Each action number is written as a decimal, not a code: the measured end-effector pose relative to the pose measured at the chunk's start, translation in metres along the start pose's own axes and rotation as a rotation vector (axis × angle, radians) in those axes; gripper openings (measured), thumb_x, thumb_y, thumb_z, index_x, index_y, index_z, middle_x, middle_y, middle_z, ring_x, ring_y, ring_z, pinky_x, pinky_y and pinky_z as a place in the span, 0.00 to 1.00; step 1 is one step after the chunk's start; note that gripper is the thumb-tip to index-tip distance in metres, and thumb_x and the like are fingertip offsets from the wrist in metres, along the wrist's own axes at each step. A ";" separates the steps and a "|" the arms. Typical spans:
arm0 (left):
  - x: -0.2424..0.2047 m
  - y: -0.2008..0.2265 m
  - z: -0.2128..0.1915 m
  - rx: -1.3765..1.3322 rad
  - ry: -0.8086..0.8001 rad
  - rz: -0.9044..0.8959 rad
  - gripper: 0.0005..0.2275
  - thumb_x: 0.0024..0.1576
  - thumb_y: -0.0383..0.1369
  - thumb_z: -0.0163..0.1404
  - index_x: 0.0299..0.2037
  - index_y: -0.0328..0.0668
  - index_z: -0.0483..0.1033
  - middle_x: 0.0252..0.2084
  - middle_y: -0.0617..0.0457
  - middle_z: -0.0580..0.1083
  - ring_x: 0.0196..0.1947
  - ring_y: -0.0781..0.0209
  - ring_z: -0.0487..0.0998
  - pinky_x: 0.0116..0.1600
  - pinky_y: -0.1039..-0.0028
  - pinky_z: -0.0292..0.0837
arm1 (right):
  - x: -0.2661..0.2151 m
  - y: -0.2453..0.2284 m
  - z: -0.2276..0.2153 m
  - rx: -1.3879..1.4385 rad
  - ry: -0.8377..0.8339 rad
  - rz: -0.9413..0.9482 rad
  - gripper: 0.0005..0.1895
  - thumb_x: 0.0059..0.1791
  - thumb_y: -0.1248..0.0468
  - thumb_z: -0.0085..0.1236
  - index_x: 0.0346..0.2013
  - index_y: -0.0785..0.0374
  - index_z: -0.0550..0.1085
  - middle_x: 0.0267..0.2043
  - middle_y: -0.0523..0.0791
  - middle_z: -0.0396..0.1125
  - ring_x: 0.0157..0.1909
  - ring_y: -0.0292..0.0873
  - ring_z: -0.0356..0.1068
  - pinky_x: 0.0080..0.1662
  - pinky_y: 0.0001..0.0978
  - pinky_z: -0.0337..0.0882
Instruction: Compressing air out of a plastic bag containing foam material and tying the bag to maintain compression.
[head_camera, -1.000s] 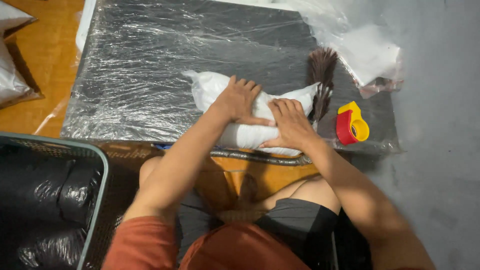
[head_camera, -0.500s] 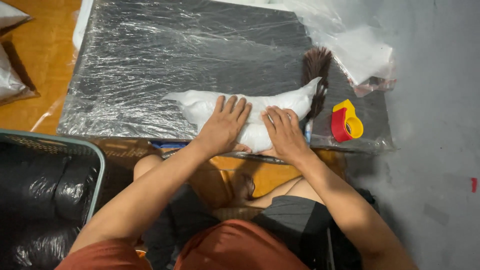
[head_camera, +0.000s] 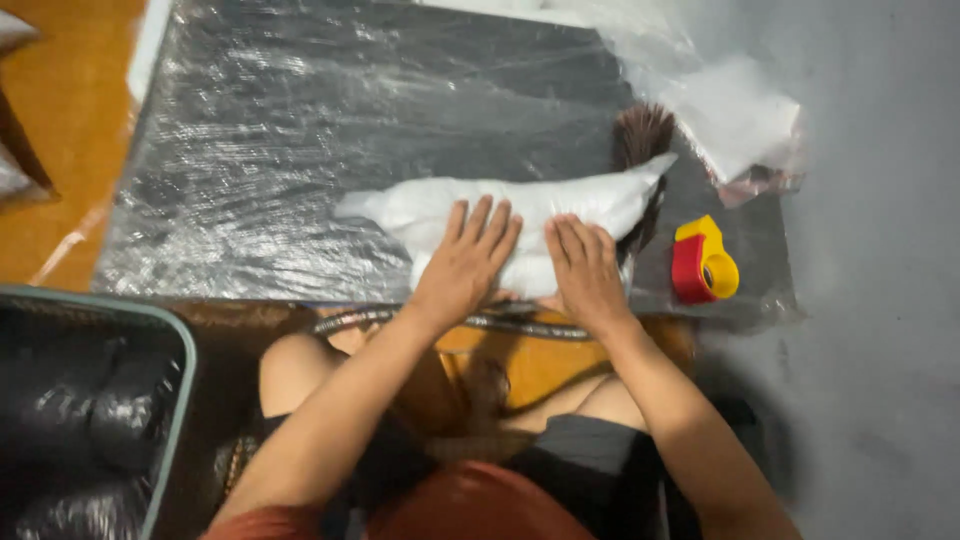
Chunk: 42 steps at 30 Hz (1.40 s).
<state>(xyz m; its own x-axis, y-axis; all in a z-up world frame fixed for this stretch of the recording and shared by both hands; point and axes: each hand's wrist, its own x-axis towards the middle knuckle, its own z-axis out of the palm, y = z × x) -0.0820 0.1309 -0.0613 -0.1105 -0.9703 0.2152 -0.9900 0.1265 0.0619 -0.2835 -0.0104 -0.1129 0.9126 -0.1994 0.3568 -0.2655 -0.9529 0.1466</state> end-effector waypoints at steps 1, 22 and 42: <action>0.001 0.000 0.000 -0.018 -0.012 -0.002 0.45 0.48 0.55 0.61 0.71 0.34 0.58 0.71 0.33 0.60 0.73 0.33 0.54 0.74 0.42 0.40 | 0.001 0.002 -0.001 0.009 -0.020 0.003 0.69 0.21 0.49 0.79 0.69 0.74 0.59 0.67 0.63 0.58 0.72 0.63 0.54 0.67 0.63 0.53; -0.004 0.004 0.011 0.060 -0.034 -0.017 0.42 0.55 0.53 0.55 0.74 0.36 0.53 0.74 0.34 0.56 0.75 0.33 0.49 0.75 0.41 0.33 | 0.056 0.034 -0.054 0.043 -0.050 -0.024 0.32 0.50 0.39 0.58 0.56 0.62 0.75 0.44 0.47 0.69 0.47 0.49 0.68 0.60 0.50 0.60; 0.019 -0.012 0.003 0.161 -0.082 -0.033 0.48 0.47 0.59 0.59 0.74 0.39 0.53 0.73 0.38 0.57 0.74 0.38 0.51 0.73 0.41 0.39 | 0.048 0.004 -0.061 0.108 -0.250 0.002 0.74 0.33 0.25 0.59 0.72 0.80 0.49 0.74 0.72 0.45 0.77 0.71 0.39 0.74 0.62 0.31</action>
<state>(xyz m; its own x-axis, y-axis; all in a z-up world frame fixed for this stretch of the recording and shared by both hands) -0.0724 0.1106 -0.0612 -0.0774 -0.9879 0.1346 -0.9937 0.0655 -0.0908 -0.2594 -0.0103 -0.0391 0.9641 -0.2389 0.1158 -0.2450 -0.9686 0.0416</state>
